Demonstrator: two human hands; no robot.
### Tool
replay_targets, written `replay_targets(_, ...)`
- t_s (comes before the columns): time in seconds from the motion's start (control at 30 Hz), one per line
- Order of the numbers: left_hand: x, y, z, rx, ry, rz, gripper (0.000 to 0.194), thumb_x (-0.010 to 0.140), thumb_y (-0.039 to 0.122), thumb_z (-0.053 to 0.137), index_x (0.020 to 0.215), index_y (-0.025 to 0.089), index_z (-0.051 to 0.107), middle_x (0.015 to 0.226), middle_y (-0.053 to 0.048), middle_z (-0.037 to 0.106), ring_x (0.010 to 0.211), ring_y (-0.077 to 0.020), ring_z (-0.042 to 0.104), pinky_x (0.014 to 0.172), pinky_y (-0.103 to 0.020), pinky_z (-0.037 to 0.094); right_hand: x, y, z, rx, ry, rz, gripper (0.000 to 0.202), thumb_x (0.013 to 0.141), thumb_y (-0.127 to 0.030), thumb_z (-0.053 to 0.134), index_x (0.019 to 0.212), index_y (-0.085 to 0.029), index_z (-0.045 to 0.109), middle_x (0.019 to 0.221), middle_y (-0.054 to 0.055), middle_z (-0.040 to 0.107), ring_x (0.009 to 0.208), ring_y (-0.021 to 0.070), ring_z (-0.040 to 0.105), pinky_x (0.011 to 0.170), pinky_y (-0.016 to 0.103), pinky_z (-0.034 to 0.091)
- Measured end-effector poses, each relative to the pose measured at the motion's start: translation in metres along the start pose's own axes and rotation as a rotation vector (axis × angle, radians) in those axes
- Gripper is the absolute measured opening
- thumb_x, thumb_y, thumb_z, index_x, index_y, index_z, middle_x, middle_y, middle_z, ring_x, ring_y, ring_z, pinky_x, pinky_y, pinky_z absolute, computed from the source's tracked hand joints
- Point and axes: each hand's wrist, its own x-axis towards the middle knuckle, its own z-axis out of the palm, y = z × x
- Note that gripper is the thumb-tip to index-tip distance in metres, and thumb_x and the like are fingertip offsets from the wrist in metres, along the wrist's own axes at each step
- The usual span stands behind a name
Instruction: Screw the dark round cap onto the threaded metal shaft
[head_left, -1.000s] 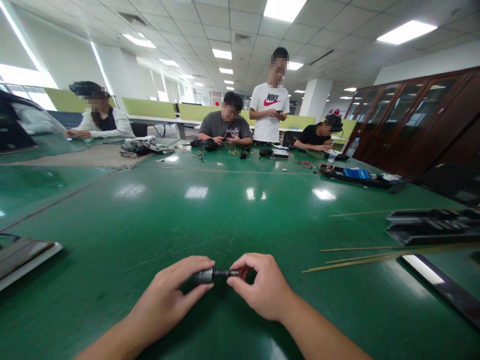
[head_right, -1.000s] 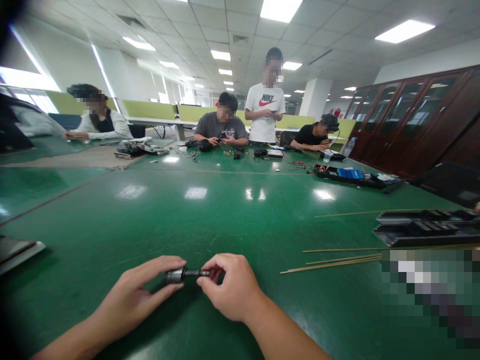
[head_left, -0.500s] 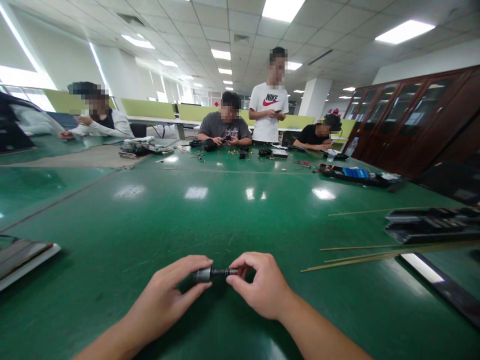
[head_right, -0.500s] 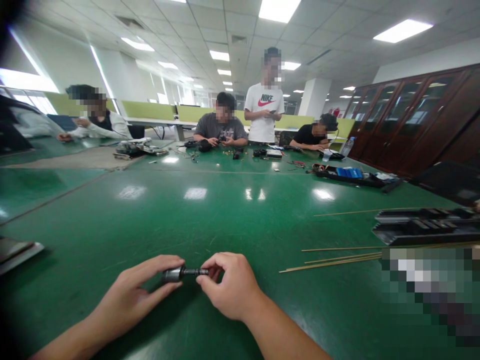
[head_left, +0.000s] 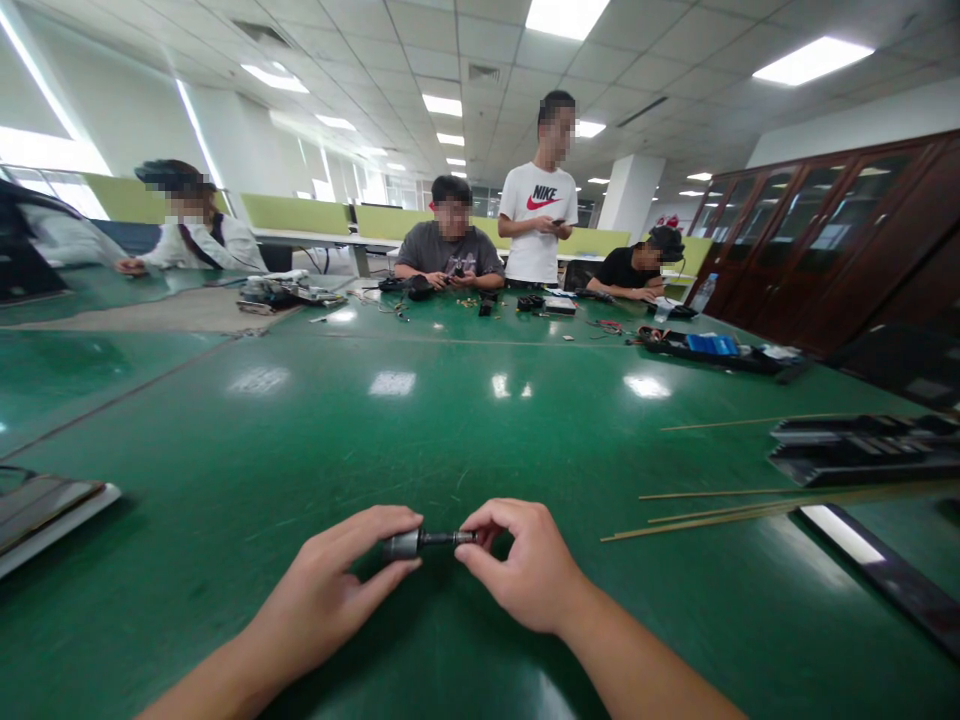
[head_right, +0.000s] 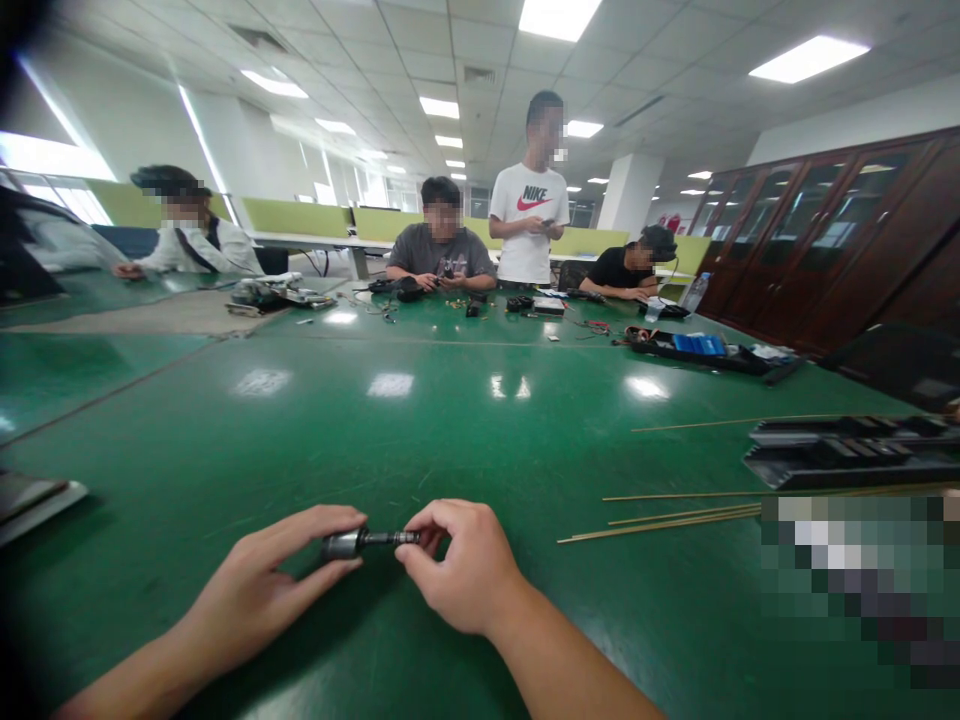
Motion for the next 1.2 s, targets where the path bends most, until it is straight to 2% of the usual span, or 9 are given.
replay_targets(0.53, -0.0006, -0.0034, -0.0004, 0.009, 0.016, -0.001, 0.042, 0.089, 0.029, 0.071, 0.129, 0.030, 0.057, 0.121, -0.003, 0.070, 0.113, -0.0183, 0.067, 0.101, -0.031, 0.055, 0.0001, -0.0011, -0.0016, 0.014, 0.008, 0.004, 0.006, 0.080, -0.019, 0.073, 0.087, -0.021, 0.073, 0.075, -0.001, 0.072, 0.068, 0.0146, 0.066, 0.069, 0.025, 0.049)
replay_targets(0.73, 0.0009, -0.0012, -0.0025, 0.001, 0.022, -0.006, 0.038, 0.090, 0.030, 0.070, 0.126, 0.027, 0.061, 0.120, -0.006, 0.070, 0.111, -0.0215, 0.069, 0.099, -0.034, 0.056, -0.0003, -0.0025, -0.0034, 0.004, 0.008, 0.004, 0.006, 0.080, -0.019, 0.073, 0.086, -0.021, 0.073, 0.074, -0.001, 0.071, 0.068, 0.0146, 0.066, 0.070, 0.026, 0.049)
replay_targets(1.07, 0.0006, -0.0026, -0.0046, -0.005, 0.021, -0.025, 0.039, 0.088, 0.029, 0.071, 0.126, 0.030, 0.061, 0.121, -0.003, 0.070, 0.112, -0.0197, 0.068, 0.101, -0.031, 0.056, 0.0010, -0.0029, -0.0037, 0.003, 0.011, 0.005, 0.006, 0.081, -0.018, 0.073, 0.086, -0.021, 0.073, 0.074, -0.001, 0.071, 0.068, 0.0145, 0.066, 0.070, 0.026, 0.050)
replay_targets(1.2, 0.0000, -0.0045, -0.0043, 0.003, 0.029, -0.021, 0.040, 0.088, 0.031, 0.071, 0.127, 0.029, 0.060, 0.121, -0.004, 0.070, 0.112, -0.0210, 0.068, 0.100, -0.033, 0.056, 0.0011, -0.0027, -0.0039, 0.000, 0.012, 0.005, 0.006, 0.080, -0.018, 0.074, 0.086, -0.021, 0.073, 0.075, -0.002, 0.071, 0.069, 0.0143, 0.066, 0.070, 0.026, 0.049)
